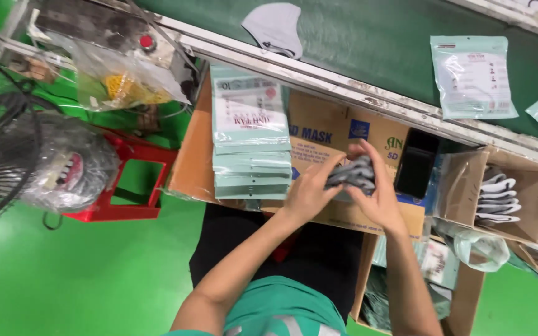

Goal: Packing several face masks into plastic bags and placing them on a conveyor belt.

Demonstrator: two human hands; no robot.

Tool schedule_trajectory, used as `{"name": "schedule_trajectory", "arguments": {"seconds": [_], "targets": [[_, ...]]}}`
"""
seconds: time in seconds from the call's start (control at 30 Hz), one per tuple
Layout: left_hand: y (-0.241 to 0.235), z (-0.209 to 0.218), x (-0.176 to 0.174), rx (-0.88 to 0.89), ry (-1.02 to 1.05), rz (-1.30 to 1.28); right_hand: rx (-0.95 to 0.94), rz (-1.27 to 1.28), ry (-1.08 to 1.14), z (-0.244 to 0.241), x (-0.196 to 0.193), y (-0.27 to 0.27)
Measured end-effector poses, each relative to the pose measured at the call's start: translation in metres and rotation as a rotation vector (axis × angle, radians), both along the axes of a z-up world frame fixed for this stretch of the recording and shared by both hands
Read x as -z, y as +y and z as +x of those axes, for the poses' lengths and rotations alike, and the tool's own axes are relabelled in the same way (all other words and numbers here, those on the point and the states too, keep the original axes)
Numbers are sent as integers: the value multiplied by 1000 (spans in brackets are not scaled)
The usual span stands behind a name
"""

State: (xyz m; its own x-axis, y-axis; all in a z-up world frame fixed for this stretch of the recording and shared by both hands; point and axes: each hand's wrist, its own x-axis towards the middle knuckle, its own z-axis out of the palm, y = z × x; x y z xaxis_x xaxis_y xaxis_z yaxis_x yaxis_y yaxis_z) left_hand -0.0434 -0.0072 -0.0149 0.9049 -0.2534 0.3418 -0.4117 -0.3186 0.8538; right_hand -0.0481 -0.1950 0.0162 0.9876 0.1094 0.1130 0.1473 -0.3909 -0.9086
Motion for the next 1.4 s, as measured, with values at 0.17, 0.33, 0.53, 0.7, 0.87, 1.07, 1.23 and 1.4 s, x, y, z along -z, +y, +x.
{"name": "schedule_trajectory", "arguments": {"seconds": [0.17,0.33,0.53,0.7,0.87,1.07,1.23,1.4], "targets": [[44,-7,-57,-174,35,-281,-129,4,-301,103,-57,35],[75,-25,-76,-266,23,-180,-224,-401,-640,215,-55,82],[92,-28,-95,-174,-66,-101,-393,-566,-622,269,-30,111],[95,-7,-115,-235,-185,-16,-322,-446,-566,177,-71,92],[70,9,-84,-141,-298,35,-308,-147,143,55,-72,3],[4,11,-14,158,-64,-62,-42,-156,-179,-5,-11,-15],[-19,13,24,111,-118,-67,200,182,118,-27,64,-23],[-29,-7,82,8,-56,111,33,116,-95,-41,52,-4]]}}
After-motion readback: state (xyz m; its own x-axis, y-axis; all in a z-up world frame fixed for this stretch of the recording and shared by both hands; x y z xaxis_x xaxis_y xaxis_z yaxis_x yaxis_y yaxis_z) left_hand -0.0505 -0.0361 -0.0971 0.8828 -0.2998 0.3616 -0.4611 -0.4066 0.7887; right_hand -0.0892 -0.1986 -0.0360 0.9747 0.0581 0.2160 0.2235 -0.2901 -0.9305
